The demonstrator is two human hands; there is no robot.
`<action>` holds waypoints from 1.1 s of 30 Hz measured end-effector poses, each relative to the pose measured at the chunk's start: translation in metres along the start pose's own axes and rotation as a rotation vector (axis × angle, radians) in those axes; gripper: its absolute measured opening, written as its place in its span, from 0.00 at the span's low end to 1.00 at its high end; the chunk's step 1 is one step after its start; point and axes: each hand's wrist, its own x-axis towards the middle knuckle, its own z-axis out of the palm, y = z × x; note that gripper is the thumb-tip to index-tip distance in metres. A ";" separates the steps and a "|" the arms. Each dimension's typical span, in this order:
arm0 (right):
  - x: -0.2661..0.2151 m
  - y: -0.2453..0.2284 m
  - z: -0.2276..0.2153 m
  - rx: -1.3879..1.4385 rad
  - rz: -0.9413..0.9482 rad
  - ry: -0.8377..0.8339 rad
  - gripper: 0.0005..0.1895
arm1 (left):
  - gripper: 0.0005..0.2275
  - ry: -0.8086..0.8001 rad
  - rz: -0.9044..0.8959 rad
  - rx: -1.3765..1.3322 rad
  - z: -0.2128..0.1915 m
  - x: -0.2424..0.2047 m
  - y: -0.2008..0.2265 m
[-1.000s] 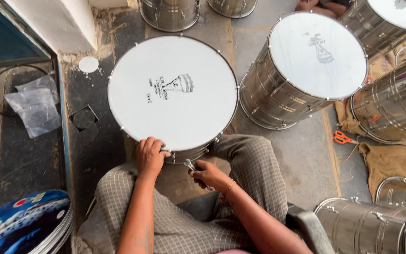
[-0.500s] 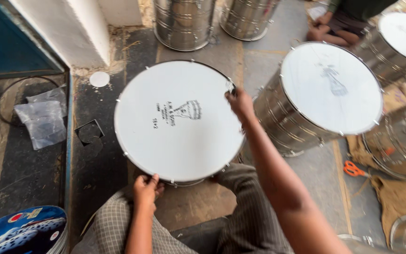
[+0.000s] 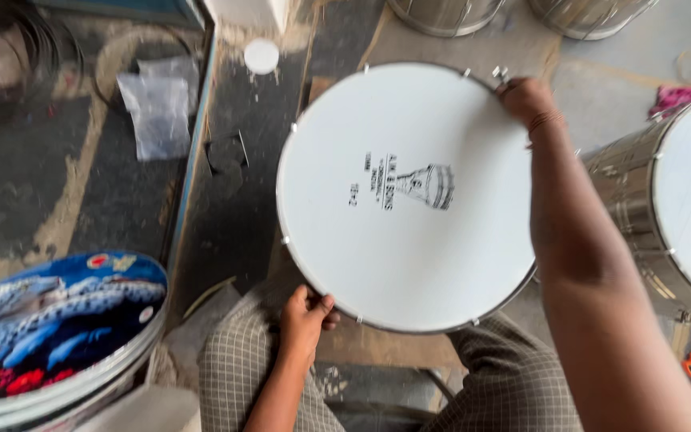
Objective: The person sits on a chair and uses a wrench to tighten the tension rods on a drum with a graphic skin. They then flip the drum over and continue tightening the tension rods on the plain white drumhead side.
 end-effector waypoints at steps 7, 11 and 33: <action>-0.031 -0.041 -0.037 -0.068 0.095 -0.076 0.20 | 0.06 -0.013 0.031 -0.090 0.003 -0.002 0.002; -0.029 -0.043 -0.039 -0.086 0.112 -0.071 0.22 | 0.07 -0.027 0.041 -0.119 0.002 0.007 -0.003; -0.340 -0.168 -0.097 1.057 0.200 -0.019 0.23 | 0.16 0.250 0.858 0.663 0.010 -0.023 0.031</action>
